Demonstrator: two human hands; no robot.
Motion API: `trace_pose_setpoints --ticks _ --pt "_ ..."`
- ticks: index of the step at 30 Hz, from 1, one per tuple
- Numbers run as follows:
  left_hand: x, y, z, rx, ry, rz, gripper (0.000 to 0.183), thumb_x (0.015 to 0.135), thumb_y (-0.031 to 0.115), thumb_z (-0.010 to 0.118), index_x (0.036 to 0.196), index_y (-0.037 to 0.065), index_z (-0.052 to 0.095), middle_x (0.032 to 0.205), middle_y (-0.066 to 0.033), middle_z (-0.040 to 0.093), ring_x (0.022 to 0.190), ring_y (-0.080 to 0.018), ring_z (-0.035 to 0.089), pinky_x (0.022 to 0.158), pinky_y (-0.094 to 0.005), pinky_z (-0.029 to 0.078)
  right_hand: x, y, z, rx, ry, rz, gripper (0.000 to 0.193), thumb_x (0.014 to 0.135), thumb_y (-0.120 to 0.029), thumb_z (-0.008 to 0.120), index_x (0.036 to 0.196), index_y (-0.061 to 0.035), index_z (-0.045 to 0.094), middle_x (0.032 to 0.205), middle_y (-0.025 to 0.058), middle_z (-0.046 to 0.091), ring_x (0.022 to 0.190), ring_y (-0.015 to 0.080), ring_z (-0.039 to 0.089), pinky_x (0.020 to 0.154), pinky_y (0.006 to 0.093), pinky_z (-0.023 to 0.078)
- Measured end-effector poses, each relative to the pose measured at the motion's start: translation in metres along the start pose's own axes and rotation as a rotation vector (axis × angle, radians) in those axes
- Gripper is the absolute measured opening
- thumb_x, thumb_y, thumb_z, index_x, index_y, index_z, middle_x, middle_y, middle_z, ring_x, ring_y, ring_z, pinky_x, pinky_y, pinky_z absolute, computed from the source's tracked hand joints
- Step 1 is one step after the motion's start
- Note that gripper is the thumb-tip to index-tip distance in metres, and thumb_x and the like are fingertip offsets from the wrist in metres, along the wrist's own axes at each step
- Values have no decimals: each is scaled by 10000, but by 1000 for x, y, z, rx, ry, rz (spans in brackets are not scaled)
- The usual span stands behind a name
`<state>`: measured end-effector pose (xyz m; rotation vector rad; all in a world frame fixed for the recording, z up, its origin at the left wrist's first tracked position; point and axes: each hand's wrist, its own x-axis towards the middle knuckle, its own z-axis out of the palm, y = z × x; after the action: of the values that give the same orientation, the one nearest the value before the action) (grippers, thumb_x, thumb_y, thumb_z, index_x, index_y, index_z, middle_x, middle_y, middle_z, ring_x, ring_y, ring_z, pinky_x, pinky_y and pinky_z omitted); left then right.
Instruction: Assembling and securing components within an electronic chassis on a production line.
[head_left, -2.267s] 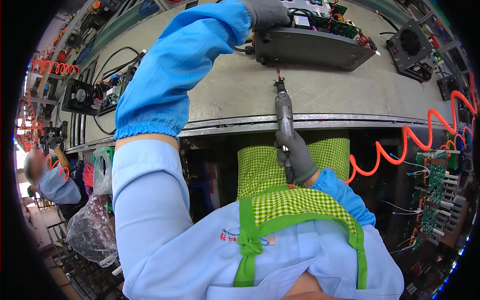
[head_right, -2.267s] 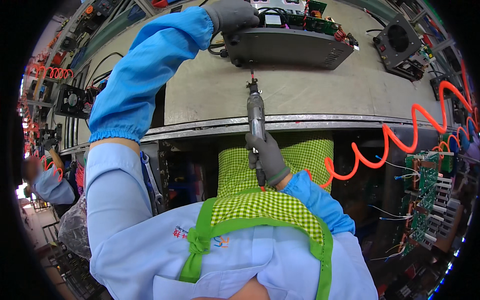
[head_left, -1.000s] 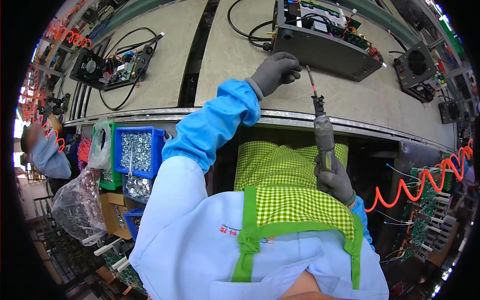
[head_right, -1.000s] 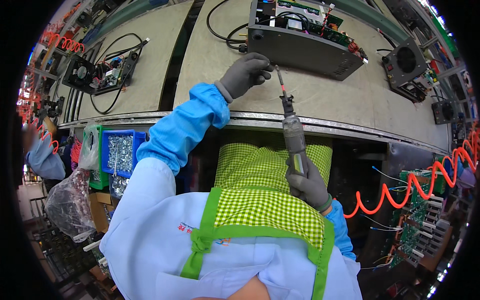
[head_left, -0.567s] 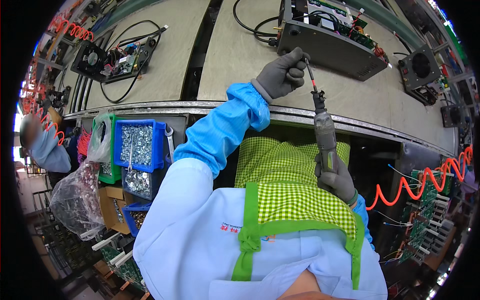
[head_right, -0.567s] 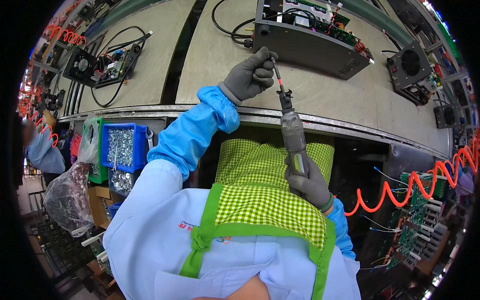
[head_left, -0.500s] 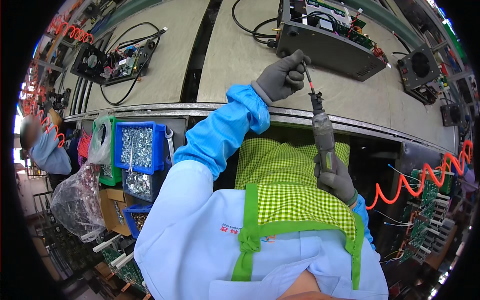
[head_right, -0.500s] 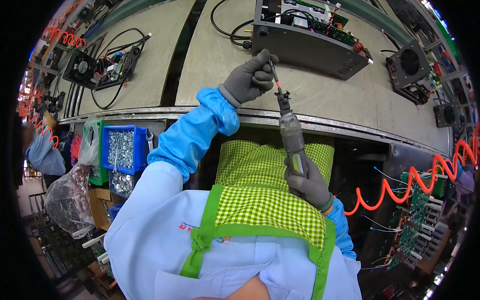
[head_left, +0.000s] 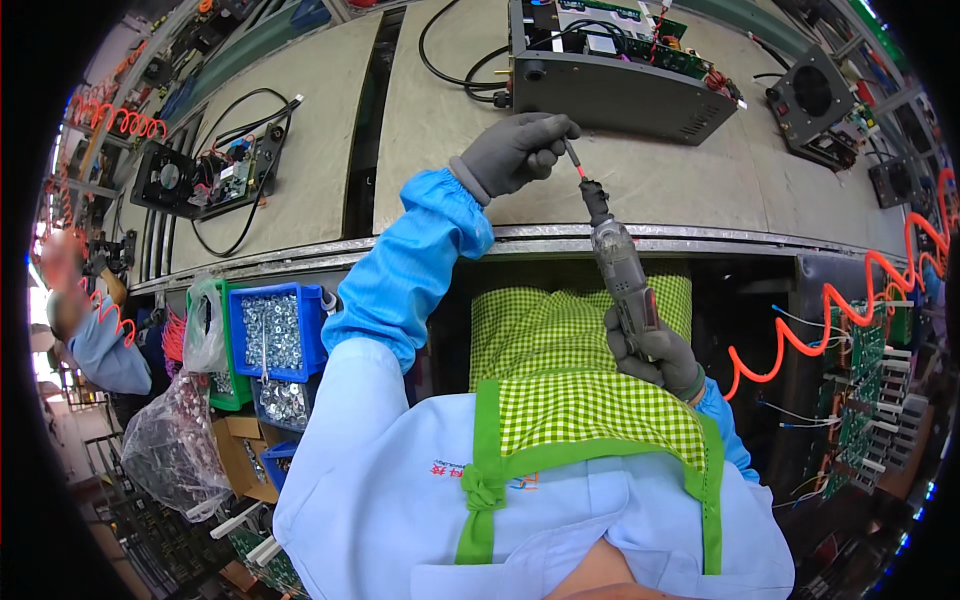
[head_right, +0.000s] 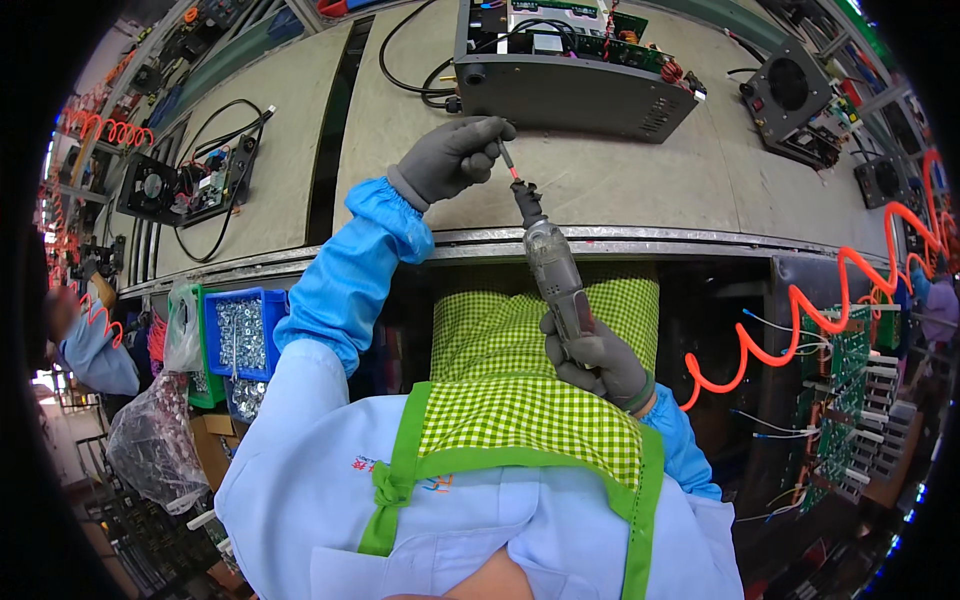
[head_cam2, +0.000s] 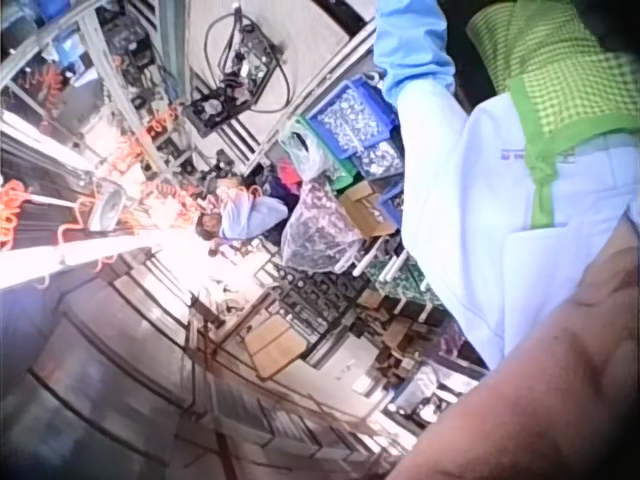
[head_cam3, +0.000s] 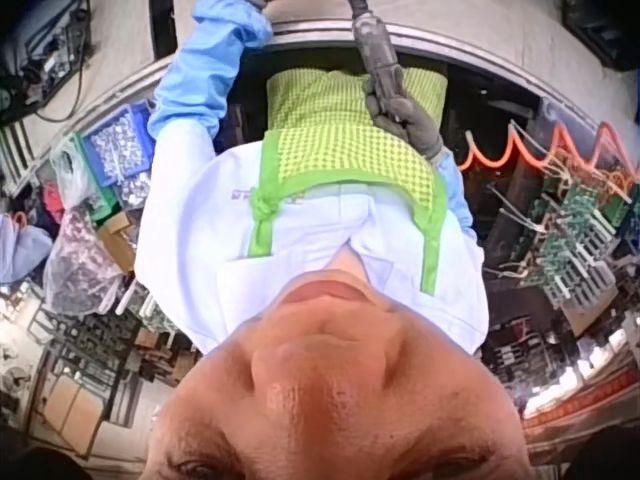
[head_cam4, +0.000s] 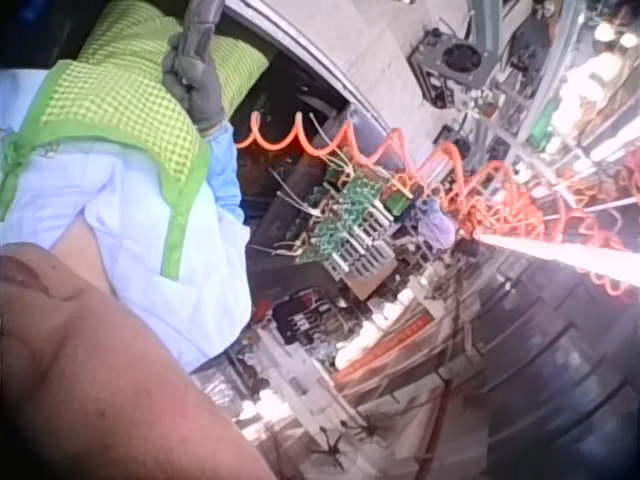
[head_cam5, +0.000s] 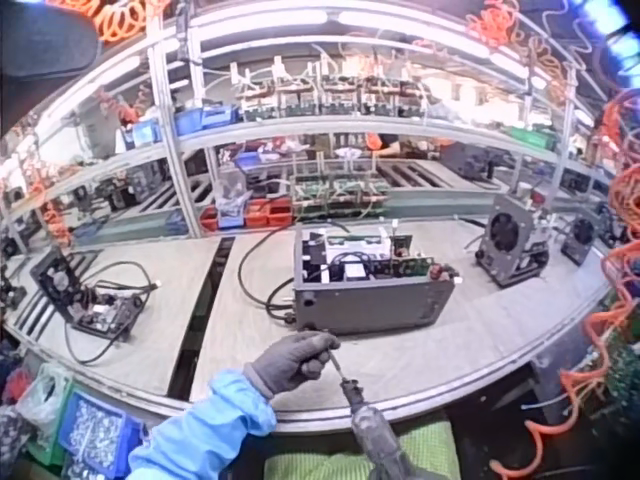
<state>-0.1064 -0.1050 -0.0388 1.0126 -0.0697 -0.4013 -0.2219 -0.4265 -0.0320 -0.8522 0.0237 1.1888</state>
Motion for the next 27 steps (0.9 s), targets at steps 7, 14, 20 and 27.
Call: trace_pose_setpoints --ticks 7,14,20,27 --pt "43 106 -15 1704 431 903 255 912 273 630 1130 144 663 933 -81 671 774 -236 669 655 -324 531 13 -16 24 30 180 -149 413 805 -112 588 1191 -32 465 831 46 546 413 61 377 363 215 298" --pt "86 129 -3 2564 -65 703 262 723 109 644 968 178 709 947 -117 657 941 -310 645 776 -402 518 36 -27 22 -68 155 -142 390 849 -136 568 1212 -32 468 881 44 570 412 47 347 366 211 282" --pt "121 136 -15 2377 -302 456 219 728 126 631 923 173 719 816 -116 668 820 -316 665 706 -432 522 46 -33 26 -86 149 -137 386 844 -124 550 1208 -28 466 867 39 568 411 45 346 368 214 283" --pt "125 135 -19 2413 -350 438 190 733 133 631 906 151 706 830 -125 669 827 -327 662 715 -436 520 53 -34 26 -113 159 -174 382 841 -130 560 1196 -21 472 851 39 564 422 50 360 370 223 302"
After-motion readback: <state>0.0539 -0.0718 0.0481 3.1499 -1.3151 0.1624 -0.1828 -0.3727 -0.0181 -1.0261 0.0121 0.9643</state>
